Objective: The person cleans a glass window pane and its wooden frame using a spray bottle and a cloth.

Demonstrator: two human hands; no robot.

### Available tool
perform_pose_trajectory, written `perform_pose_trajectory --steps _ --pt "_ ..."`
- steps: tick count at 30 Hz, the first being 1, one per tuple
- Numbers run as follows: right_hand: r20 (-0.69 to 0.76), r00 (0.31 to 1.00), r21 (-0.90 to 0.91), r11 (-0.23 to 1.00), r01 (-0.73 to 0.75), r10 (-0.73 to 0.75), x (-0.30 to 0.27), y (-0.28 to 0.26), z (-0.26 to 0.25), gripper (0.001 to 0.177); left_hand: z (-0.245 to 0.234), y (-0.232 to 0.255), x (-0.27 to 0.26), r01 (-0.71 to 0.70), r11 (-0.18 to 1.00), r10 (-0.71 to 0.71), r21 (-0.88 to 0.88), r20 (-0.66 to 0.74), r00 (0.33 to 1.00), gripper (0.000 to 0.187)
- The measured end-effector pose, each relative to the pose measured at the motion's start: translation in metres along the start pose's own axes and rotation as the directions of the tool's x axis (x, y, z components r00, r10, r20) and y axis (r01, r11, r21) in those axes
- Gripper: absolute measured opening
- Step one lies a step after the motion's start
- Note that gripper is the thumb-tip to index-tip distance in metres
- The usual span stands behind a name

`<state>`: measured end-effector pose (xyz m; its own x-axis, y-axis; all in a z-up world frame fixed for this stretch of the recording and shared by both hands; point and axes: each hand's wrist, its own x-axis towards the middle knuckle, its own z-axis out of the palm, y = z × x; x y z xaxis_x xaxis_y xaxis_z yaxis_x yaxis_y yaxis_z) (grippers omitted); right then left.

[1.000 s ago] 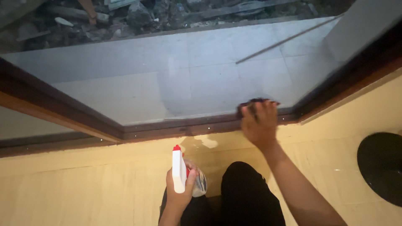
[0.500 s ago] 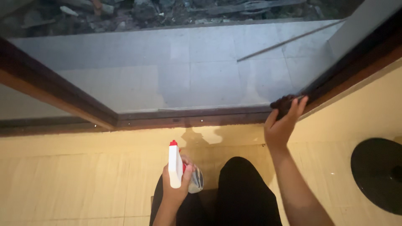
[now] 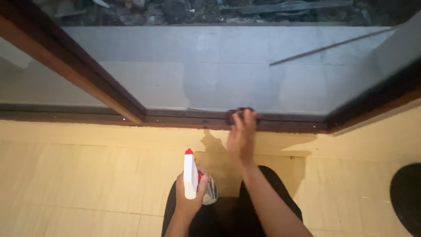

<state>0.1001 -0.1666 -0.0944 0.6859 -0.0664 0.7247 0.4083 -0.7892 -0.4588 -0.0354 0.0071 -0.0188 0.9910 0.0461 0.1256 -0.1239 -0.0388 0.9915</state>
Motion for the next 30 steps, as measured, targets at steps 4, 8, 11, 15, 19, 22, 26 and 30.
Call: perform_pose_trajectory --steps 4,8,11,15,19,22,26,30 --pt "-0.207 0.958 0.016 0.980 -0.201 0.200 0.012 0.043 -0.042 0.060 -0.016 0.002 0.004 0.023 1.000 -0.022 0.013 -0.021 1.000 0.004" --pt "-0.368 0.876 -0.056 0.933 -0.355 0.311 0.028 0.076 -0.083 0.067 -0.026 -0.004 0.010 -0.021 1.000 0.021 0.012 -0.010 1.000 0.004" --pt "-0.375 0.844 -0.062 0.898 -0.435 0.383 0.031 0.069 -0.072 0.071 -0.026 -0.008 0.015 0.059 0.998 -0.059 -0.004 -0.019 0.998 0.006" --pt "-0.238 0.939 -0.025 0.965 -0.261 0.248 0.016 0.027 -0.023 0.077 -0.021 -0.005 0.024 0.111 0.994 -0.111 0.014 -0.001 0.994 0.008" --pt "0.054 0.962 -0.298 0.915 0.271 -0.267 0.019 0.022 -0.009 0.071 -0.019 0.000 0.029 0.104 0.990 -0.104 -0.098 0.005 0.995 0.023" --pt "0.010 0.953 -0.314 0.904 0.291 -0.303 0.048 0.029 -0.022 0.065 -0.027 -0.003 0.032 0.013 0.999 -0.012 -0.047 0.022 1.000 0.008" --pt "-0.203 0.950 -0.216 0.957 0.191 -0.236 0.091 -0.008 -0.024 0.064 -0.035 -0.006 0.031 -0.031 0.996 0.031 -0.081 0.002 1.000 0.008" --pt "-0.176 0.920 -0.209 0.927 0.312 -0.350 0.118 -0.058 0.010 0.069 -0.039 -0.002 0.038 -0.153 0.988 0.154 0.036 -0.004 0.988 0.010"
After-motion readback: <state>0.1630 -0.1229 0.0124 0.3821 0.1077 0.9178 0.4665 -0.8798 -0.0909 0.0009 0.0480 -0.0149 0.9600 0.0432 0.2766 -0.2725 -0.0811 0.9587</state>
